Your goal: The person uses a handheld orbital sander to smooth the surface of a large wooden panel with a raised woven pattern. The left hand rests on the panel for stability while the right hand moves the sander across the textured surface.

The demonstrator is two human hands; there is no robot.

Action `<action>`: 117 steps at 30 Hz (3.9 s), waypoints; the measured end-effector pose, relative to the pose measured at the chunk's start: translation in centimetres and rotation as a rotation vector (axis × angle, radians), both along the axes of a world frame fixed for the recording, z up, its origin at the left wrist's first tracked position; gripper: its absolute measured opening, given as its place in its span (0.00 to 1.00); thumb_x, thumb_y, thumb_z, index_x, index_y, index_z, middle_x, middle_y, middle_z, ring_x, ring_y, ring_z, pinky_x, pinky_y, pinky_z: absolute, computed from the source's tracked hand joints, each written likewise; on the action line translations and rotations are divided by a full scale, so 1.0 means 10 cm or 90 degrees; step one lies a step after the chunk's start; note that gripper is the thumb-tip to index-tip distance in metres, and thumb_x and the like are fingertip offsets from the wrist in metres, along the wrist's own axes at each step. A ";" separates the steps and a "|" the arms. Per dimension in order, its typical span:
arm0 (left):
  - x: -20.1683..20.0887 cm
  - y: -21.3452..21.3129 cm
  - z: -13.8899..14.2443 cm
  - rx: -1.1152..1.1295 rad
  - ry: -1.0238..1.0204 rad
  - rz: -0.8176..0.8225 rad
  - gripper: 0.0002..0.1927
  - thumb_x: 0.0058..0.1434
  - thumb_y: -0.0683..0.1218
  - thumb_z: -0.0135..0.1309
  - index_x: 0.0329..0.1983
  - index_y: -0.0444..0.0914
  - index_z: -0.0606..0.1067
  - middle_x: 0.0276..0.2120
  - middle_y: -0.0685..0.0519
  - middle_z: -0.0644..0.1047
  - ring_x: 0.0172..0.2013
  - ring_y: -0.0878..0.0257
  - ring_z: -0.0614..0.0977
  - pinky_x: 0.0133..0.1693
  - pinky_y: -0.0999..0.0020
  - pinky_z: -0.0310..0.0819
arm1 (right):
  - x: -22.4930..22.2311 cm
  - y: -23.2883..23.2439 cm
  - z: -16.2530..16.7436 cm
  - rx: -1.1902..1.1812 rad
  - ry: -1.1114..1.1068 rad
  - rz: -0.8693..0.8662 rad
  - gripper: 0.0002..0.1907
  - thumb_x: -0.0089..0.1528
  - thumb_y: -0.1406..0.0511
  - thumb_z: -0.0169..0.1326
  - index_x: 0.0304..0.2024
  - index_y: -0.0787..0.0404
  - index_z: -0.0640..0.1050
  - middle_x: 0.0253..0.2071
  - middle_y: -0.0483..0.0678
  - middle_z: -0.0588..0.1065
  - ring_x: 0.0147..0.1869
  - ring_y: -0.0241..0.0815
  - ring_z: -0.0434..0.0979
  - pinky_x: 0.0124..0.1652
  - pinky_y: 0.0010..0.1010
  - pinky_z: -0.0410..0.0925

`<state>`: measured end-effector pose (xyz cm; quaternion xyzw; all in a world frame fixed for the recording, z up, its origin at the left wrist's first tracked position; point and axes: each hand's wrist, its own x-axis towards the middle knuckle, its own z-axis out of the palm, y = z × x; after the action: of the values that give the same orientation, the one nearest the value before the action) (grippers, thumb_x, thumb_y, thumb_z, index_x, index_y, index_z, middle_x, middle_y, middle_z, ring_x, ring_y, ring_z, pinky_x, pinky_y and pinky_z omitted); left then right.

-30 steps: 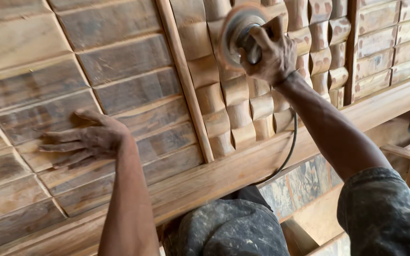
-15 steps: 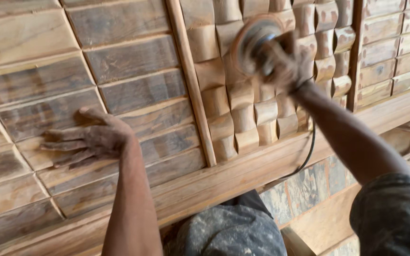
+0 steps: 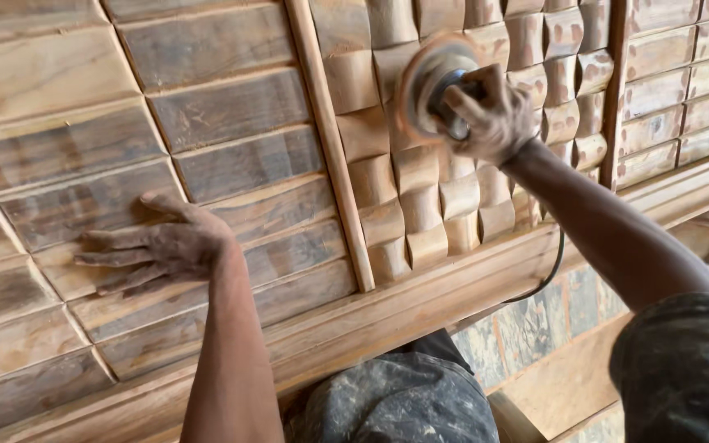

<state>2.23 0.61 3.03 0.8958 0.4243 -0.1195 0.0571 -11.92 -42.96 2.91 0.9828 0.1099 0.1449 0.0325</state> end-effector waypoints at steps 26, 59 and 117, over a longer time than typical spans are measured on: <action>-0.06 0.07 -0.21 0.033 -0.051 -0.052 0.47 0.76 0.72 0.34 0.82 0.37 0.39 0.79 0.40 0.37 0.76 0.32 0.38 0.72 0.26 0.30 | 0.85 -0.06 0.25 0.152 0.169 -0.334 0.15 0.65 0.57 0.64 0.45 0.58 0.75 0.32 0.50 0.74 0.25 0.43 0.74 0.20 0.35 0.69; -0.13 0.01 -0.10 0.024 -0.092 -0.039 0.44 0.76 0.69 0.32 0.82 0.36 0.43 0.80 0.42 0.39 0.76 0.30 0.38 0.74 0.30 0.33 | 1.02 0.25 0.11 0.530 0.130 -0.465 0.20 0.56 0.58 0.62 0.44 0.62 0.72 0.37 0.51 0.70 0.42 0.48 0.77 0.35 0.40 0.78; -0.07 0.06 -0.23 0.037 -0.091 -0.037 0.47 0.73 0.71 0.35 0.81 0.38 0.41 0.79 0.39 0.40 0.76 0.32 0.38 0.71 0.27 0.33 | 1.57 -0.55 0.56 0.213 0.316 -0.410 0.18 0.62 0.57 0.63 0.50 0.55 0.75 0.40 0.56 0.77 0.37 0.51 0.81 0.32 0.44 0.76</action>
<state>1.58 1.20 0.72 0.9153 0.3962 -0.0443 0.0574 3.76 -48.48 8.47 0.9638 -0.2225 -0.0970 -0.1106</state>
